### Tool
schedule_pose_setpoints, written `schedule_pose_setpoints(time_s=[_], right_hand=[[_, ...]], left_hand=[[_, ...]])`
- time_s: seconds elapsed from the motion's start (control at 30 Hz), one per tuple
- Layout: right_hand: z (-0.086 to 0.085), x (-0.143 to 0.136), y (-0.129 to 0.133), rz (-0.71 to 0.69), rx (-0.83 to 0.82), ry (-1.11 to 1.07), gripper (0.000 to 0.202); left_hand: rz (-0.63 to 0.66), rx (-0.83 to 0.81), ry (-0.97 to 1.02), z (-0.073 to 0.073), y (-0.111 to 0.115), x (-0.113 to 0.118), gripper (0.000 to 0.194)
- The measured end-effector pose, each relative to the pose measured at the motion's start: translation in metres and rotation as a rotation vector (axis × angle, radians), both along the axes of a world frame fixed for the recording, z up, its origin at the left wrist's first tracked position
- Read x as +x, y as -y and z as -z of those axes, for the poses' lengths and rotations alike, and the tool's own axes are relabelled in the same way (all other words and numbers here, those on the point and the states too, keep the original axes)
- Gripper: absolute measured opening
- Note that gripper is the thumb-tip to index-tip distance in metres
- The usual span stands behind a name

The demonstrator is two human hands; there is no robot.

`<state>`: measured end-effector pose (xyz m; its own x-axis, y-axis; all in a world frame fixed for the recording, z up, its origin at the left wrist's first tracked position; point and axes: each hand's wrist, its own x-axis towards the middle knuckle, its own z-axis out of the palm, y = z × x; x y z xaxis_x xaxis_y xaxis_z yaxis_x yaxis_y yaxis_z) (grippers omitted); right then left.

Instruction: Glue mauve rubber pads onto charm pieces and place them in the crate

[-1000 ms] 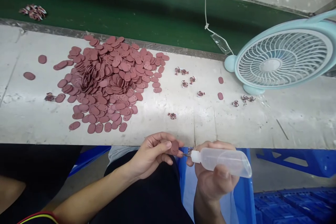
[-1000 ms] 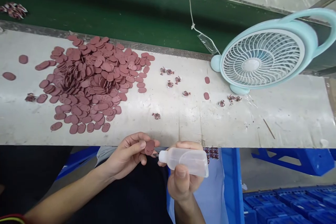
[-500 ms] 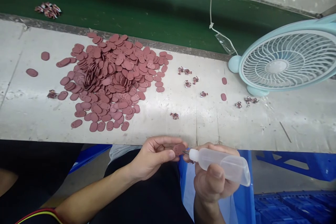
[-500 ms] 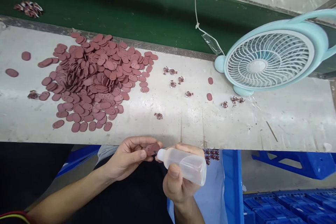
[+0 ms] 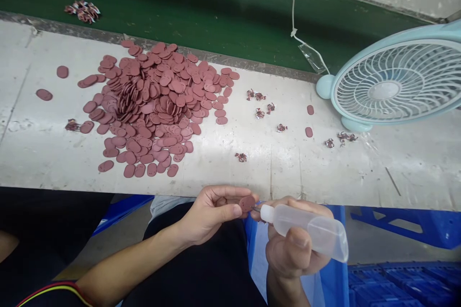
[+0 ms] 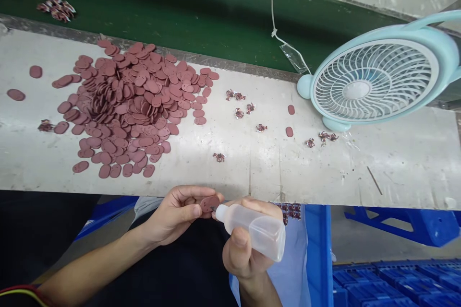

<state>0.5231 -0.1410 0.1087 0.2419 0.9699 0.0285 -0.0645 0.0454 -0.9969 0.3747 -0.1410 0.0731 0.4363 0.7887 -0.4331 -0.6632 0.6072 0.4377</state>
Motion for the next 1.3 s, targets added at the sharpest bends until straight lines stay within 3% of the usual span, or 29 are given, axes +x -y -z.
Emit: schedule_pose_setpoints(time_s=[0.1,0.33,0.77,0.93,1.07,1.23,1.3], right_hand=[[-0.002,-0.006,-0.003,0.235,0.153,0.062,0.026],[-0.004,-0.008,-0.005,0.147,0.158,0.038,0.027],[-0.006,-0.008,-0.009,0.120,0.190,0.010,0.023],[-0.012,-0.006,-0.006,0.102,0.126,-0.063,0.025],[-0.005,0.018,-0.019,-0.039,-0.158,-0.492,0.027],[0.059,0.067,-0.054,-0.218,-0.419,-1.568,0.029],[0.082,0.078,-0.065,-0.279,-0.437,-1.779,0.024]], left_hand=[[-0.011,-0.005,0.009,0.000,0.000,0.001,0.033],[-0.022,-0.018,0.012,-0.003,-0.003,0.000,0.032],[-0.040,-0.016,0.050,-0.003,-0.002,0.000,0.032],[-0.046,-0.019,0.054,-0.003,-0.002,-0.001,0.031],[-0.051,-0.011,0.063,-0.003,-0.003,-0.004,0.030],[-0.080,-0.013,0.039,-0.001,-0.004,-0.010,0.027],[-0.109,-0.028,0.013,0.001,-0.004,-0.015,0.028]])
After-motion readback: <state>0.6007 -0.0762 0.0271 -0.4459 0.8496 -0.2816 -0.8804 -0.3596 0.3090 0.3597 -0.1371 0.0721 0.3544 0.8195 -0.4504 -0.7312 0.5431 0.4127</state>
